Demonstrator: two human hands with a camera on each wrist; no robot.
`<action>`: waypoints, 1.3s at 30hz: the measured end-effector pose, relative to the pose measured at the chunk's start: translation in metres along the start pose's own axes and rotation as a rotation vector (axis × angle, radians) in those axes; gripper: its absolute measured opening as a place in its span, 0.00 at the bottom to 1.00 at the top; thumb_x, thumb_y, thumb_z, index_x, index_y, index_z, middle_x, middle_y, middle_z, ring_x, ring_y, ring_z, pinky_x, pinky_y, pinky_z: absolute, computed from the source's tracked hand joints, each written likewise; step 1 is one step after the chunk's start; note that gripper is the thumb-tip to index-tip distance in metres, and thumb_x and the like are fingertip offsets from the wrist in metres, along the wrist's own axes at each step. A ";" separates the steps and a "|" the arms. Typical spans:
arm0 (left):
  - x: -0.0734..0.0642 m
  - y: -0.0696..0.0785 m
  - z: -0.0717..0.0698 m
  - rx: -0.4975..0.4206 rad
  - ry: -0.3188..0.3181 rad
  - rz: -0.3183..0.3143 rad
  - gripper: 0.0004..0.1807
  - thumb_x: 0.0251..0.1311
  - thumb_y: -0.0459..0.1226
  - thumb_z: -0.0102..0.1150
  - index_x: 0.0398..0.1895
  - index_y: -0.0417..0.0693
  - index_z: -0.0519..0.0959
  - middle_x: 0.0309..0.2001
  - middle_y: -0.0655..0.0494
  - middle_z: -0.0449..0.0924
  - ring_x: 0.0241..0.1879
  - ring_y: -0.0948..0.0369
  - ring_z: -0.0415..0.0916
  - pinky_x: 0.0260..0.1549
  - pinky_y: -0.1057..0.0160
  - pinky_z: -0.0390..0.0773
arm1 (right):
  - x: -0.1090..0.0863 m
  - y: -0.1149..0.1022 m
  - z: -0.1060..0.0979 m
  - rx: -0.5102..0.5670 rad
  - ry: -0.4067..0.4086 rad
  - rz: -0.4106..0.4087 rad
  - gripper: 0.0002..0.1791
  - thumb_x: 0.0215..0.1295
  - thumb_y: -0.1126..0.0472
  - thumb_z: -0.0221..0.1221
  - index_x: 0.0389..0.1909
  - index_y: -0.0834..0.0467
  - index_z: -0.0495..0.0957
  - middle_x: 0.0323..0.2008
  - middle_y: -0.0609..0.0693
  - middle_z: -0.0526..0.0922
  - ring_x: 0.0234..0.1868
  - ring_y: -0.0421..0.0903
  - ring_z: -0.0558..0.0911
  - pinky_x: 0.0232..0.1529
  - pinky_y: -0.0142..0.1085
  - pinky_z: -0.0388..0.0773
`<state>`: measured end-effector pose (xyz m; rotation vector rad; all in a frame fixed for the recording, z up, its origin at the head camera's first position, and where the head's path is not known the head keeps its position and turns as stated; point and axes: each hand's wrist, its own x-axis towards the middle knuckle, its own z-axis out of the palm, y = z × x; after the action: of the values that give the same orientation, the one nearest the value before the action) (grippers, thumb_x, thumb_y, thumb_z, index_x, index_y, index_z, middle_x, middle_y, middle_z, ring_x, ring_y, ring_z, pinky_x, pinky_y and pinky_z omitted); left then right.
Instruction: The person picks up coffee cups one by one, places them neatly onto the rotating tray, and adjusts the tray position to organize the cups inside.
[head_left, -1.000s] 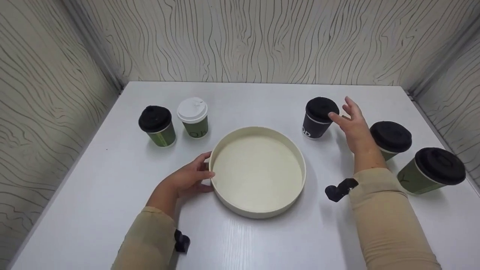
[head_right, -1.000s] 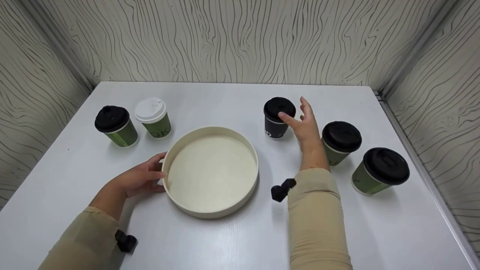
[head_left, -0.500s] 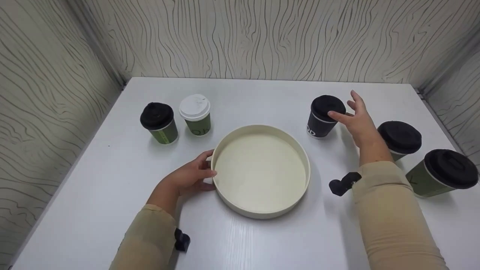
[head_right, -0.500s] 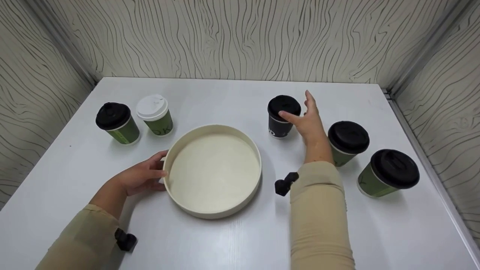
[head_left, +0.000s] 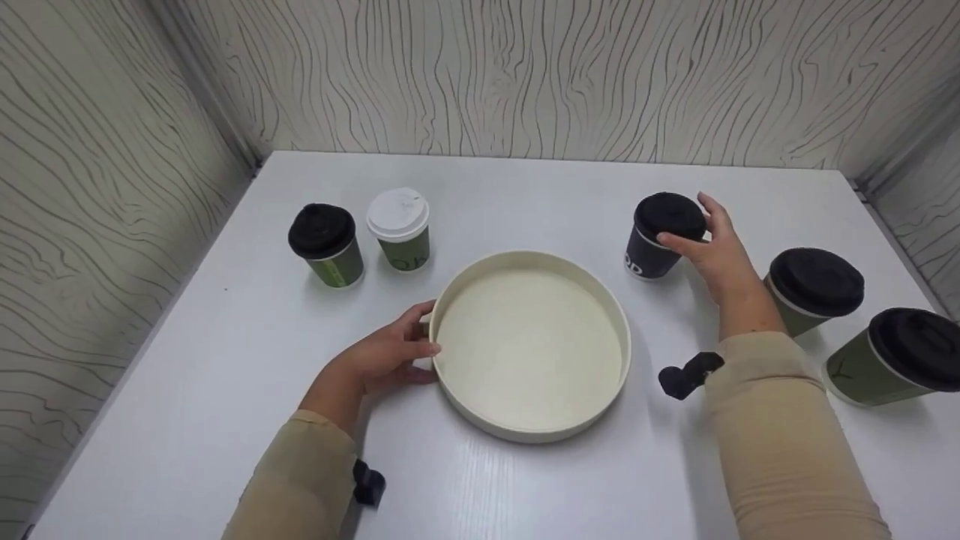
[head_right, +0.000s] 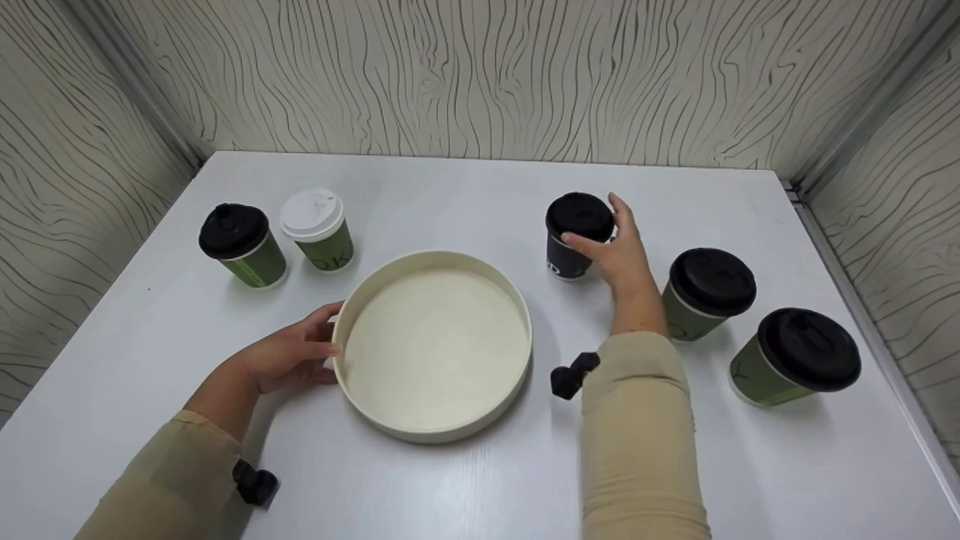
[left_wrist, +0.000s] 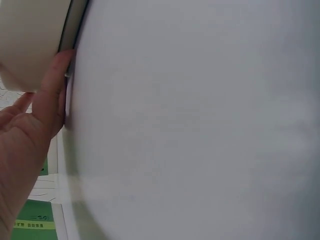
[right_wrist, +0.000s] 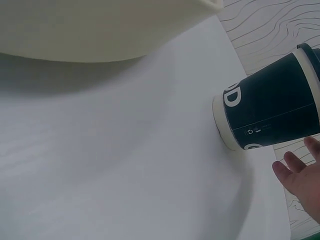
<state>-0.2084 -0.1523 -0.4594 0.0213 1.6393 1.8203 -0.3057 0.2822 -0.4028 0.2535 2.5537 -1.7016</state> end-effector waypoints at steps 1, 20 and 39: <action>0.000 0.000 0.000 -0.002 -0.001 0.000 0.40 0.57 0.30 0.56 0.68 0.66 0.51 0.63 0.45 0.56 0.53 0.50 0.70 0.45 0.48 0.74 | 0.000 0.000 0.000 0.005 0.000 0.000 0.59 0.46 0.46 0.68 0.71 0.42 0.35 0.71 0.56 0.35 0.70 0.55 0.38 0.67 0.48 0.44; -0.001 0.003 0.002 0.014 -0.008 0.023 0.39 0.58 0.30 0.54 0.69 0.64 0.50 0.65 0.46 0.55 0.54 0.51 0.68 0.45 0.48 0.74 | -0.001 0.009 0.007 0.142 0.031 -0.097 0.54 0.48 0.59 0.69 0.69 0.52 0.42 0.70 0.54 0.46 0.71 0.45 0.42 0.68 0.40 0.36; 0.000 -0.001 0.001 0.017 0.004 0.015 0.40 0.58 0.31 0.56 0.69 0.65 0.50 0.65 0.46 0.55 0.55 0.51 0.68 0.45 0.49 0.74 | -0.006 0.014 0.009 0.071 0.026 -0.086 0.56 0.44 0.55 0.71 0.69 0.53 0.43 0.70 0.55 0.48 0.70 0.49 0.47 0.68 0.44 0.40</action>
<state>-0.2077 -0.1512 -0.4600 0.0377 1.6622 1.8188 -0.2980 0.2782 -0.4185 0.1723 2.5606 -1.8337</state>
